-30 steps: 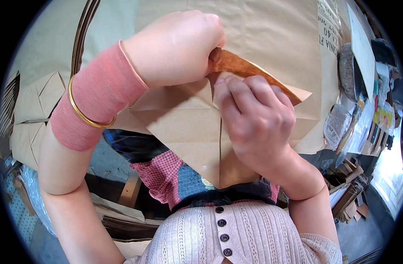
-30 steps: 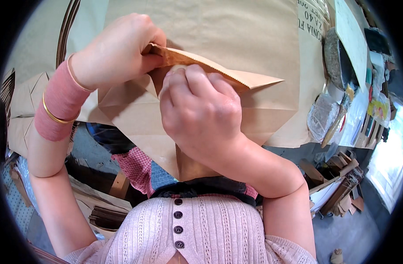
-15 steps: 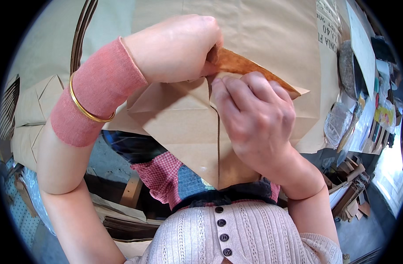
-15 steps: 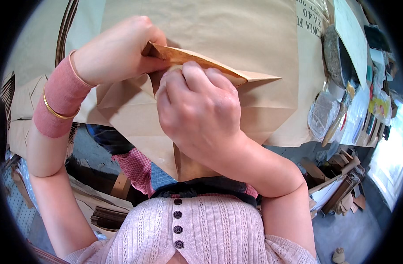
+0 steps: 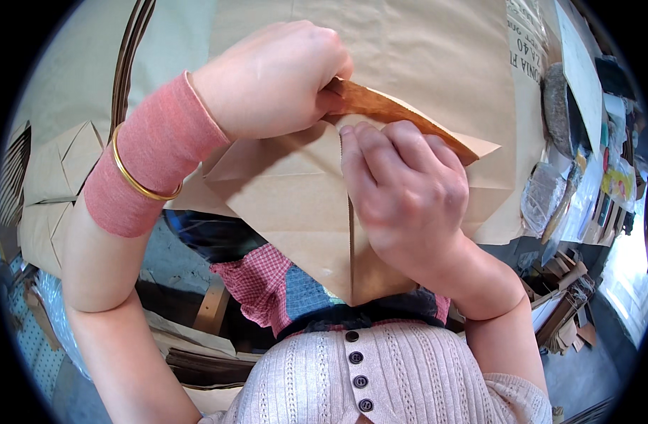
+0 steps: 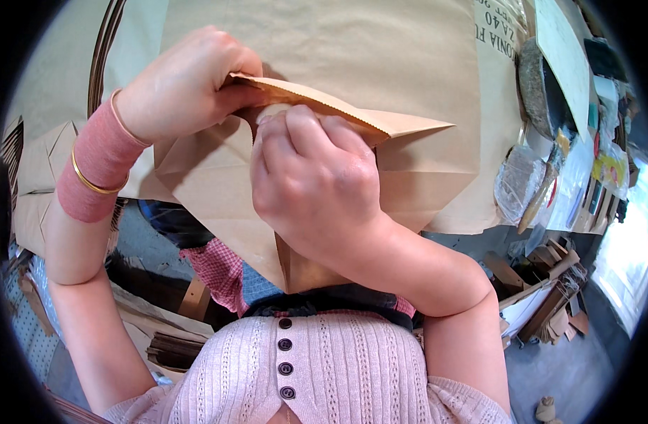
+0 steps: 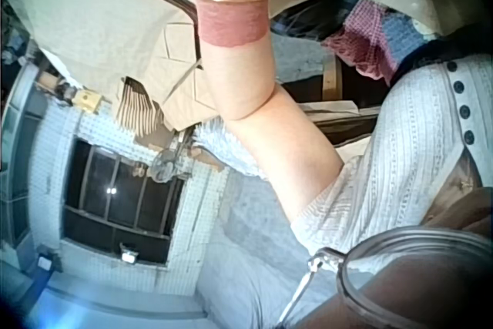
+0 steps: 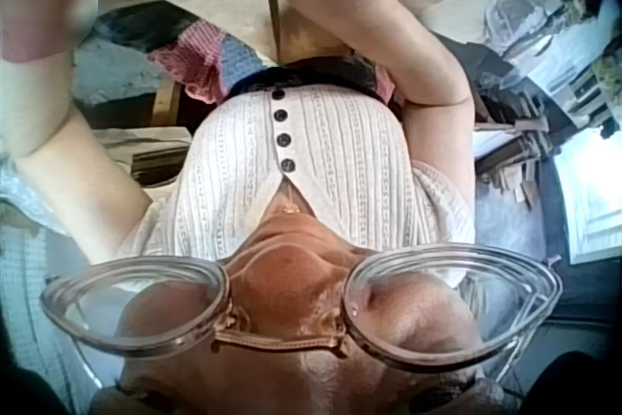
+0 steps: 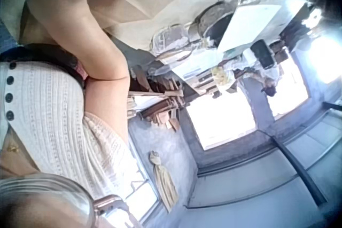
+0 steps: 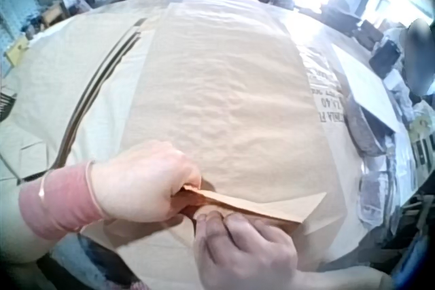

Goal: The person folds the flaps of a brown paper envelope and secures them by applying a liquid adhesive with a brush. They repeat this process for multiple envelopes, smoothing the glued areas to ensure they are sealed.

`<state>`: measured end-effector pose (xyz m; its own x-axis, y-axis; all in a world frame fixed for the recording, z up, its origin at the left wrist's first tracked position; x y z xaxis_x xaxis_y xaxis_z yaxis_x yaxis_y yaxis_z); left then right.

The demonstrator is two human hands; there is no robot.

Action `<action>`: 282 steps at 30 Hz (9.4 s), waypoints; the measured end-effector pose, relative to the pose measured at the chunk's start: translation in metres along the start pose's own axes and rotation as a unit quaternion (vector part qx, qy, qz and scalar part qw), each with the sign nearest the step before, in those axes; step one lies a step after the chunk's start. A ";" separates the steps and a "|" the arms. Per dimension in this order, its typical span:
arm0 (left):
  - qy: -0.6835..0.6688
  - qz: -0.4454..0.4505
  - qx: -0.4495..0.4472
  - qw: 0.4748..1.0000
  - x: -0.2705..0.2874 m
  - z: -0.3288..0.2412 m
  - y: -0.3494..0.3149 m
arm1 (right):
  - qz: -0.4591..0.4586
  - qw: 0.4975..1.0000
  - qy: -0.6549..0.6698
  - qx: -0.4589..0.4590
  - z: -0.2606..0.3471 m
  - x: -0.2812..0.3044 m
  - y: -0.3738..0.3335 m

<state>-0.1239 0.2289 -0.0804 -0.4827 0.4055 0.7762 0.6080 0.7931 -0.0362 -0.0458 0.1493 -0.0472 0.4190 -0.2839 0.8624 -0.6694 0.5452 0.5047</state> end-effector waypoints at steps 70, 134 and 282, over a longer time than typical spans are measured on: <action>0.109 -0.014 -0.057 0.992 0.018 -0.038 0.000 | 0.114 0.993 0.031 0.018 0.015 0.010 -0.011; -0.085 -0.047 0.120 0.988 -0.021 -0.050 -0.056 | 0.102 0.989 0.101 -0.032 -0.139 0.119 -0.064; 0.280 -0.148 0.134 0.939 -0.056 -0.025 -0.063 | -0.072 0.237 0.928 -0.278 -0.137 -0.075 -0.058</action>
<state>-0.1191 0.1451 -0.1059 -0.1519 -0.0937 0.9839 0.2836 0.9495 0.1342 0.0457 0.2469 -0.1462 0.3058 0.2239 -0.9254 -0.5988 0.8009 -0.0041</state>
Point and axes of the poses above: each hand's wrist, its own y-axis towards the middle knuckle, its own x-axis out of the back of the hand, z = x × y, the point moved 9 cm from there along y, towards the middle knuckle, and after that the axes turned 3 degrees about -x, right-handed, at the moved point
